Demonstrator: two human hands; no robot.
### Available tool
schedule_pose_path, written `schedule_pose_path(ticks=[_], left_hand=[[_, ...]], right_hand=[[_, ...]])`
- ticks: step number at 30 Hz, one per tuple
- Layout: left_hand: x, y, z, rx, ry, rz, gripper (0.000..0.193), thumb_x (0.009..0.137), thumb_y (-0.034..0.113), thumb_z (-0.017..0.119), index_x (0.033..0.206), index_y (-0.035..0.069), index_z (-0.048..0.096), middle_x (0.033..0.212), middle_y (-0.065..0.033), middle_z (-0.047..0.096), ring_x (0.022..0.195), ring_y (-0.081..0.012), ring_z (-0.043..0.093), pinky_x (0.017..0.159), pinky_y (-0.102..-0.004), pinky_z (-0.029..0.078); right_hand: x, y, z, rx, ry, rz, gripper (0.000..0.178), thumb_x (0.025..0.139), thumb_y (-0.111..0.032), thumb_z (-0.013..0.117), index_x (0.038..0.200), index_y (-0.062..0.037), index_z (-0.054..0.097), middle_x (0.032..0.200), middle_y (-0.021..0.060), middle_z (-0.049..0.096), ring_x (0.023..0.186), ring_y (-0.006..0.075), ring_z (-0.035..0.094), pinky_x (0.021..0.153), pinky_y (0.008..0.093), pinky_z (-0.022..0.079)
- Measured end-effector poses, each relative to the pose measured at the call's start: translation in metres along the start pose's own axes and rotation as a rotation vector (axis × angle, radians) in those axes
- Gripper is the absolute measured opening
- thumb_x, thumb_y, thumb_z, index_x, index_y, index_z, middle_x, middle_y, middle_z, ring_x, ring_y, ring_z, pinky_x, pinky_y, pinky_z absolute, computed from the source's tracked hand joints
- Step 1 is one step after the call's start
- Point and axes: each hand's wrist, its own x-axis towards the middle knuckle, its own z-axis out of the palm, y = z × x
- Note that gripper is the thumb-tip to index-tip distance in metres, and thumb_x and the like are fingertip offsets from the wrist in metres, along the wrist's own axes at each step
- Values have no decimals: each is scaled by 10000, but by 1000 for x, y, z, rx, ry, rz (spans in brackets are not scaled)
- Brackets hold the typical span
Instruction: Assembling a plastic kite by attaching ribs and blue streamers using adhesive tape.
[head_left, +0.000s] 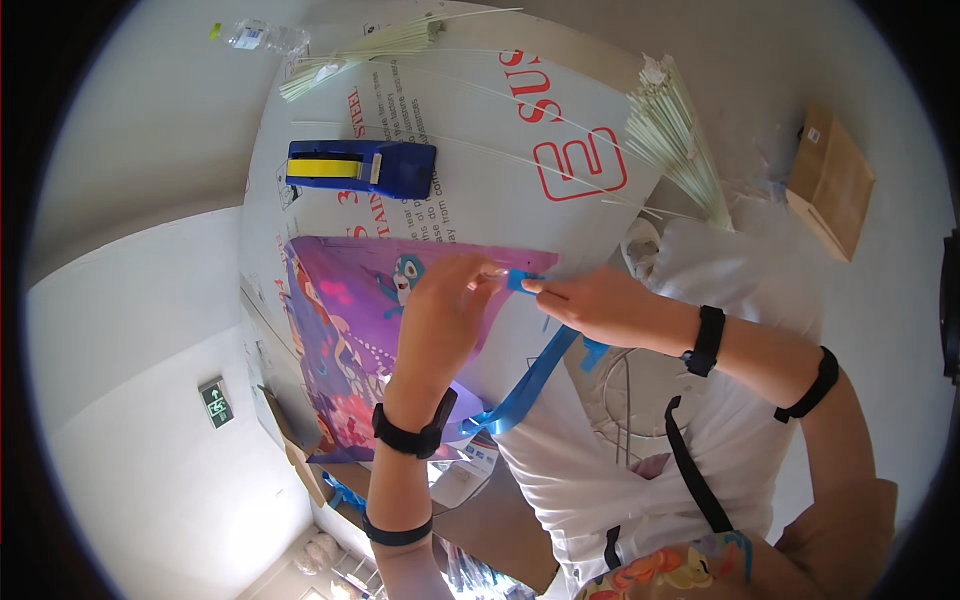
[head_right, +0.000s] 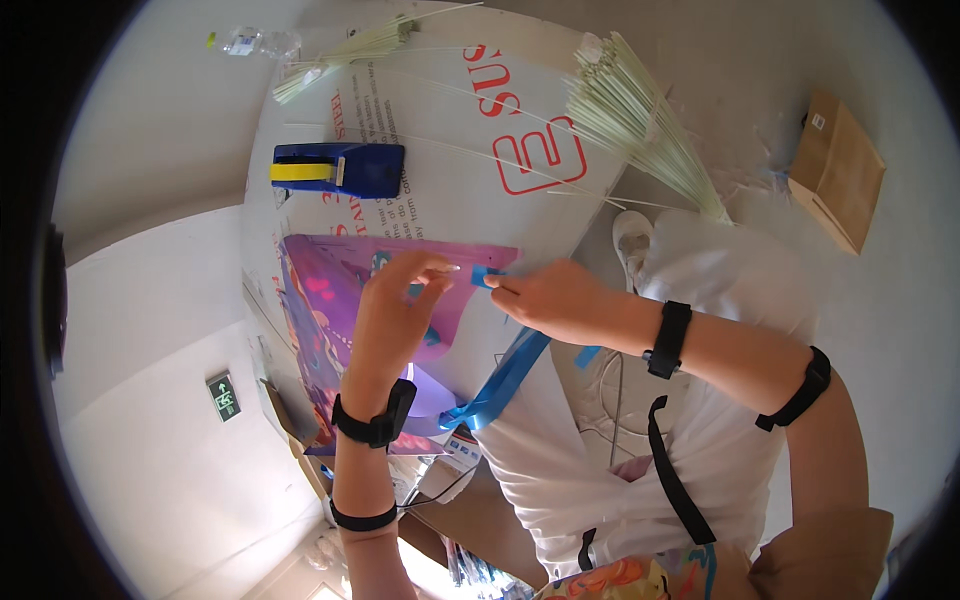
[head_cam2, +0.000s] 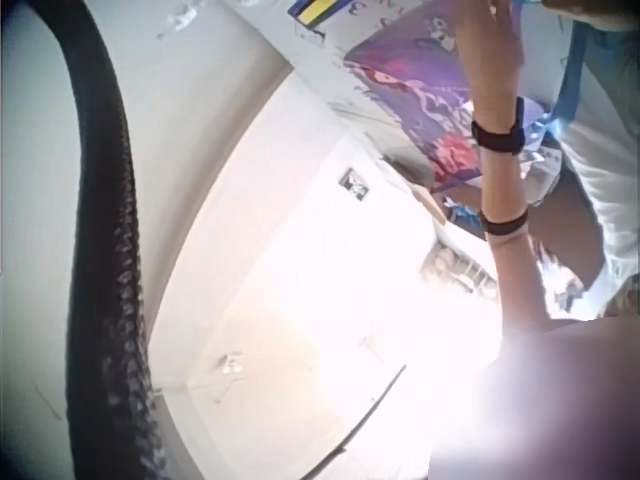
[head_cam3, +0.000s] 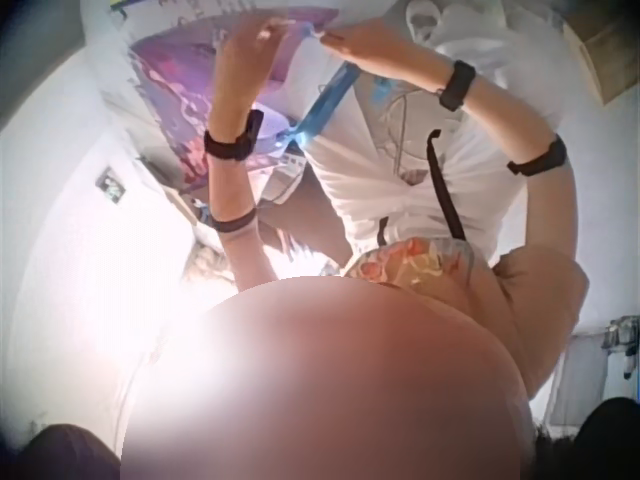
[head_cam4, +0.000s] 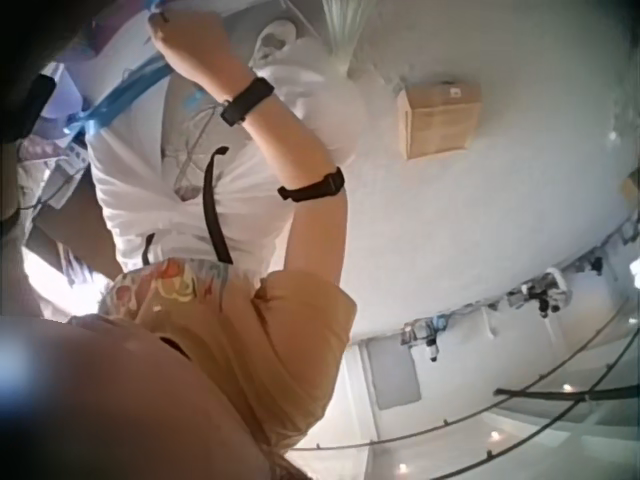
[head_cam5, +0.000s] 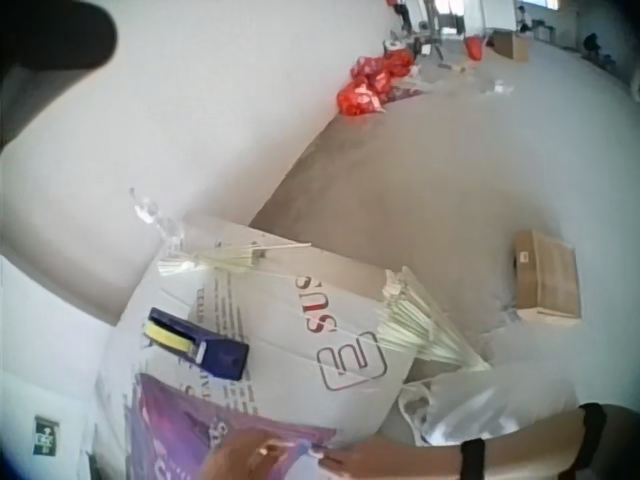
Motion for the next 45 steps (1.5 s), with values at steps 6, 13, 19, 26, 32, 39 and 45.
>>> schedule_pose_path(ticks=[6,13,19,26,32,39,45], left_hand=[[11,-9,3,164,-333,22,397,868,-25,620,1230,81,496,851,-144,667,787,-313,662,669,-390,514],[19,-23,13,318,-387,138,460,868,-42,580,1268,46,371,814,-168,643,799,-354,658,678,-420,518],[30,-38,20,320,-419,167,301,870,-48,551,1116,13,388,823,-184,622,792,-389,625,679,-434,493],[35,-38,25,387,-422,211,290,854,-60,567,1075,0,390,833,-211,612,796,-412,616,676,-445,492],[32,-35,30,459,-372,253,295,838,-52,581,1065,-1,401,853,-227,617,814,-420,619,687,-455,498],[28,-29,41,648,-243,239,274,746,-17,638,945,14,451,762,-171,601,755,-332,641,651,-407,529],[30,-31,31,942,-49,-22,358,811,161,733,983,14,456,869,-157,619,803,-334,636,707,-418,515]], right_hand=[[0,-1,2,30,140,-49,130,851,-92,596,957,-29,555,1245,44,630,619,202,644,469,332,501],[1,-1,-1,13,112,-42,127,848,-89,597,947,-23,554,1154,28,649,639,199,645,478,330,505],[2,-2,-3,26,126,-31,139,846,-97,597,958,-23,560,1070,28,648,652,198,649,487,326,510],[2,-3,-3,14,120,-29,135,854,-104,587,962,-25,566,1011,29,640,669,196,653,498,328,512],[1,-2,-2,31,142,-38,144,856,-105,586,975,-26,570,974,29,629,661,193,650,494,328,509],[1,-3,-2,23,118,-41,159,859,-103,590,1000,-30,577,896,16,603,638,188,637,472,318,485],[3,-3,-1,-21,127,-35,159,851,-93,600,1001,-44,579,901,13,617,630,182,634,467,333,477]])
